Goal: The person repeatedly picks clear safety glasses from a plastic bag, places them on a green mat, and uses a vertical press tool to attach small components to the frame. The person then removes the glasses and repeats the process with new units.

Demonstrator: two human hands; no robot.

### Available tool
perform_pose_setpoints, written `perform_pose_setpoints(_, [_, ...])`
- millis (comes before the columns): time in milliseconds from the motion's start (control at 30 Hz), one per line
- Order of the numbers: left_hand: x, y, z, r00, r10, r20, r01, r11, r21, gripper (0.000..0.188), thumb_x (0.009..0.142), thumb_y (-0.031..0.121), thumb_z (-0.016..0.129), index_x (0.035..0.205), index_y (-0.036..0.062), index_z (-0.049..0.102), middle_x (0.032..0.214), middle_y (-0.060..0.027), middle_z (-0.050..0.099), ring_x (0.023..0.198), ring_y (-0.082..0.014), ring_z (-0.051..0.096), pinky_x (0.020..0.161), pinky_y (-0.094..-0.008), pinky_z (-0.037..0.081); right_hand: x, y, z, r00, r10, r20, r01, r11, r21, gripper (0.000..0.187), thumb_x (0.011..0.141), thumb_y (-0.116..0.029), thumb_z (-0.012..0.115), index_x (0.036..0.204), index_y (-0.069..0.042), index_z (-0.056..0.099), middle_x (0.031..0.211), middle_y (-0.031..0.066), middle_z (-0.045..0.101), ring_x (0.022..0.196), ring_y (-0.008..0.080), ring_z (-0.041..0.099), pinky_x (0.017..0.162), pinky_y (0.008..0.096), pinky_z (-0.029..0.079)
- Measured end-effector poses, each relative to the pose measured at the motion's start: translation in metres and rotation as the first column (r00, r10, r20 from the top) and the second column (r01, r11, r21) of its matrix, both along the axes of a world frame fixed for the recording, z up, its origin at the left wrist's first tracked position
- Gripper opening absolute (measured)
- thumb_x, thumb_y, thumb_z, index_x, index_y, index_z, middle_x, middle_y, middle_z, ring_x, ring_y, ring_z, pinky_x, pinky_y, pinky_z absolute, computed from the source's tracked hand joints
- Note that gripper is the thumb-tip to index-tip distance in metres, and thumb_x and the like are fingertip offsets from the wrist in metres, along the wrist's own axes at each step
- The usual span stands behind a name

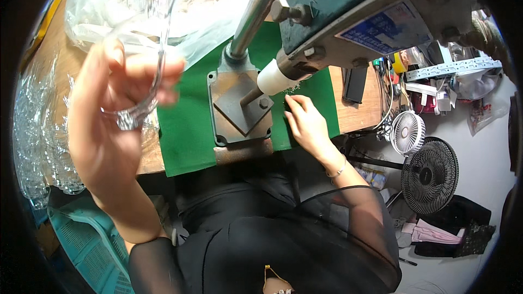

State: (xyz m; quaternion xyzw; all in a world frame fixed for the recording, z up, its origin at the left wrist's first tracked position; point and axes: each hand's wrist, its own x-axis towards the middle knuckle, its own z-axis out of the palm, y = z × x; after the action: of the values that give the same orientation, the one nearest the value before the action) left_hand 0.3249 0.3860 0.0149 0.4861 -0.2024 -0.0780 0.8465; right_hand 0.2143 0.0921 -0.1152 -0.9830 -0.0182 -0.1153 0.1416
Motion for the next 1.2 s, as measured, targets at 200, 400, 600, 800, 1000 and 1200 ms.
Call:
perform_pose_setpoints(200, [-0.053, -0.008, -0.030, 0.987, -0.038, -0.159, 0.019, 0.993, -0.116, 0.062, 0.082, 0.015, 0.063, 0.128, -0.0028, 0.025, 0.105, -0.0258, 0.059, 0.055, -0.0117, 0.056, 0.066, -0.0276, 0.052, -0.011, -0.003, 0.000, 0.999, 0.037, 0.037, -0.037, 0.999, 0.016, 0.035, 0.081, -0.011, 0.059, 0.115, -0.002, 0.053, 0.105, 0.0139, 0.054, 0.090, 0.0291, 0.056, 0.078, 0.0357, 0.048])
perform_pose_setpoints(400, [-0.065, -0.047, -0.036, 0.963, 0.147, -0.228, -0.183, 0.972, -0.148, 0.062, 0.088, 0.026, 0.058, 0.133, -0.0012, 0.025, 0.121, -0.0217, 0.050, 0.073, -0.0093, 0.053, 0.083, -0.0359, 0.049, 0.006, -0.014, -0.012, 0.968, -0.167, -0.186, 0.240, 0.827, 0.508, 0.010, 0.079, -0.009, 0.063, 0.085, -0.002, 0.061, 0.078, 0.0098, 0.058, 0.071, 0.0215, 0.057, 0.067, 0.0296, 0.047])
perform_pose_setpoints(600, [-0.081, -0.049, -0.049, 0.958, -0.056, -0.283, -0.004, 0.978, -0.210, 0.051, 0.086, 0.003, 0.057, 0.132, -0.0036, 0.035, 0.117, -0.0142, 0.055, 0.090, -0.0117, 0.056, 0.084, -0.0255, 0.047, 0.003, -0.007, -0.021, 0.990, -0.128, -0.059, 0.141, 0.896, 0.421, 0.009, 0.075, -0.006, 0.065, 0.081, -0.003, 0.060, 0.073, 0.0073, 0.054, 0.068, 0.0197, 0.053, 0.063, 0.0307, 0.044])
perform_pose_setpoints(800, [-0.090, -0.058, -0.055, 0.971, -0.051, -0.232, 0.044, 0.998, -0.038, 0.047, 0.085, 0.001, 0.059, 0.129, -0.0015, 0.043, 0.114, -0.0099, 0.057, 0.089, -0.0075, 0.053, 0.081, -0.0204, 0.045, 0.009, -0.009, -0.027, 0.996, -0.090, -0.015, 0.090, 0.945, 0.314, 0.009, 0.075, -0.008, 0.066, 0.080, -0.004, 0.059, 0.075, 0.0076, 0.054, 0.071, 0.0225, 0.052, 0.065, 0.0331, 0.042])
perform_pose_setpoints(1000, [-0.101, -0.061, -0.062, 0.946, -0.122, -0.299, 0.161, 0.981, 0.110, 0.068, 0.080, -0.012, 0.056, 0.139, 0.0022, 0.026, 0.123, -0.0183, 0.052, 0.085, -0.0172, 0.064, 0.077, -0.0269, 0.052, 0.014, -0.010, -0.008, 0.989, -0.071, -0.129, 0.128, 0.846, 0.518, 0.006, 0.080, -0.006, 0.061, 0.080, -0.002, 0.056, 0.074, 0.0088, 0.052, 0.067, 0.0203, 0.051, 0.062, 0.0303, 0.043])
perform_pose_setpoints(1200, [-0.095, -0.051, -0.058, 0.730, -0.453, -0.512, 0.351, 0.891, -0.287, 0.068, 0.081, -0.008, 0.060, 0.139, 0.0059, 0.029, 0.101, -0.0098, 0.057, 0.082, -0.0143, 0.062, 0.075, -0.0240, 0.051, 0.021, 0.056, 0.111, 0.845, 0.518, 0.132, -0.488, 0.646, 0.587, 0.013, 0.074, 0.000, 0.066, 0.081, -0.005, 0.056, 0.079, 0.0058, 0.056, 0.068, 0.0206, 0.054, 0.062, 0.0295, 0.044])
